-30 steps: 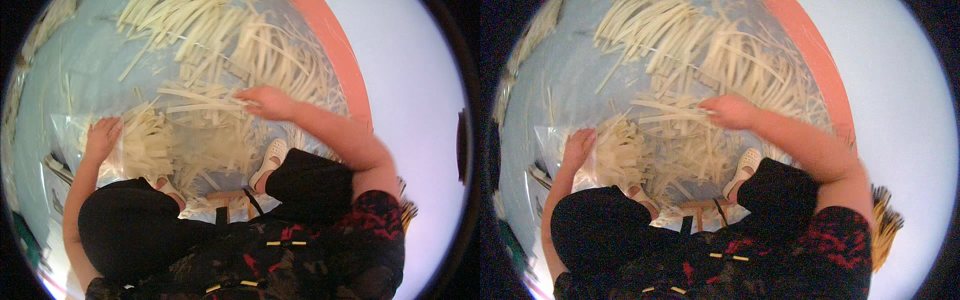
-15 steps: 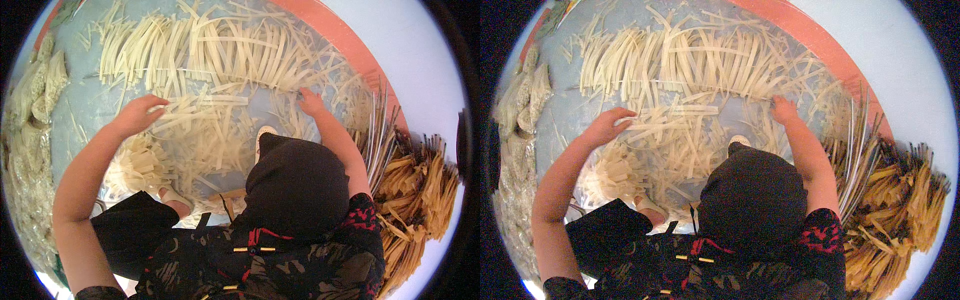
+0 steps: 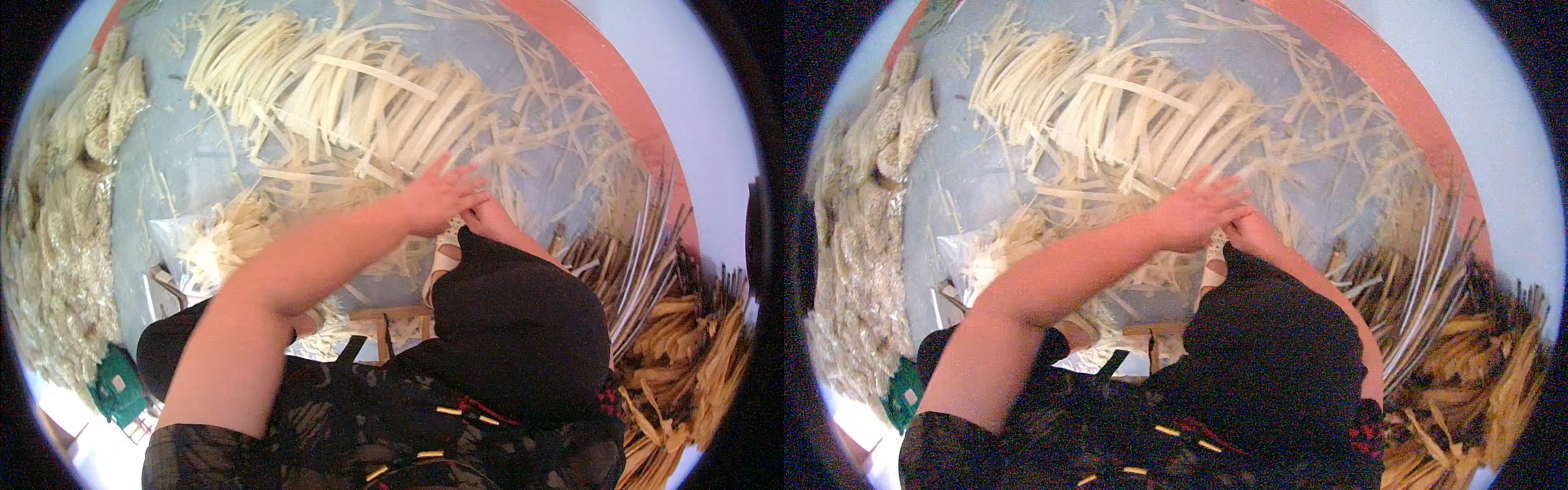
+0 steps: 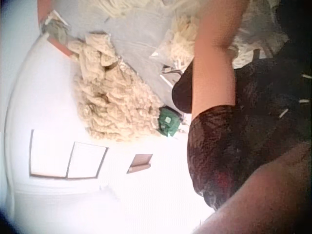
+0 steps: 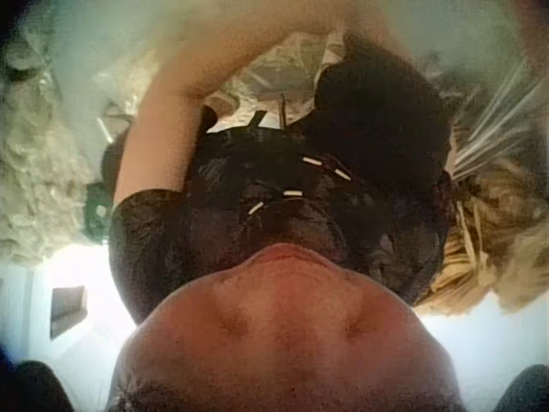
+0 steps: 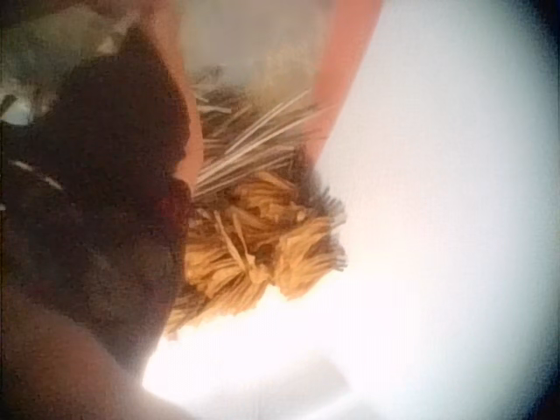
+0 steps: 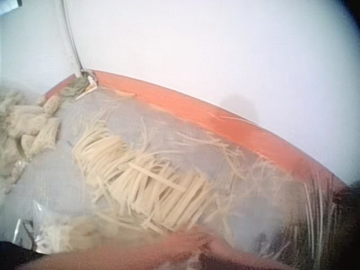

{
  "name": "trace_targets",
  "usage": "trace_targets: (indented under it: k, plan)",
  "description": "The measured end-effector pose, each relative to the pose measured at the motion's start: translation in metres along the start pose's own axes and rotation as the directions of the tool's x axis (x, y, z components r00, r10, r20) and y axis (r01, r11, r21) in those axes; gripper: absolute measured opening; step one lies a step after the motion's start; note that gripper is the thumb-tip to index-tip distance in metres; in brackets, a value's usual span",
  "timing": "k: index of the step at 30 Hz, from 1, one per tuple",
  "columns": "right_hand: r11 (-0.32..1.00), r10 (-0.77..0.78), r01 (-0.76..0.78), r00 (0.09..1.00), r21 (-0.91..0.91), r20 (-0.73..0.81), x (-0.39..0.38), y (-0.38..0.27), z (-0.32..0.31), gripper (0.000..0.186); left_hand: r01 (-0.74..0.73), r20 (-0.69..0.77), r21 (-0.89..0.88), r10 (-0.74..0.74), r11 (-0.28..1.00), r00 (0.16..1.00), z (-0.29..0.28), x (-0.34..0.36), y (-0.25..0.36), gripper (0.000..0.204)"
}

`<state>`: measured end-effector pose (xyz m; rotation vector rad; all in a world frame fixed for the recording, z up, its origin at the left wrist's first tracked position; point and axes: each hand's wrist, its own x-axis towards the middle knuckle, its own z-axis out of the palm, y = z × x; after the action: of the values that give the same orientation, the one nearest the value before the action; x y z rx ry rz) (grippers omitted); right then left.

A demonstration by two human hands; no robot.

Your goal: The person gathers long white flexible strips into bundles by hand, uses a thin white tie to secure the bundles, and places them aside while using a scale nearby.

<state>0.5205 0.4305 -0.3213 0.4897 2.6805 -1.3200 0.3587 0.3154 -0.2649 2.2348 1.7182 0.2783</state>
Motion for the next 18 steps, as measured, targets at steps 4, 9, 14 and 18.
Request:
trace_targets:
  k: [4, 9, 14, 18]
  plan:
    - [0.997, 0.048, -0.05, 0.998, 0.063, 0.031, -0.009, -0.007, -0.011, 0.029, 0.206, -0.029, -0.005, -0.206, 0.979, 0.978, 0.032, 0.01, -0.001, 0.045]
    - [0.987, 0.141, -0.142, 0.99, -0.072, -0.024, -0.03, -0.016, -0.017, 0.027, 0.226, -0.047, 0.085, -0.222, 0.97, 0.974, 0.051, -0.01, -0.033, 0.019]
    - [0.974, 0.185, -0.189, 0.982, -0.128, -0.046, -0.049, -0.026, -0.014, 0.022, 0.224, -0.127, 0.089, -0.212, 0.971, 0.969, 0.05, -0.022, -0.031, 0.02]
    - [0.968, 0.199, -0.204, 0.979, -0.146, -0.047, -0.065, -0.024, -0.015, 0.019, 0.224, -0.135, 0.084, -0.212, 0.971, 0.968, 0.051, -0.029, -0.029, 0.019]
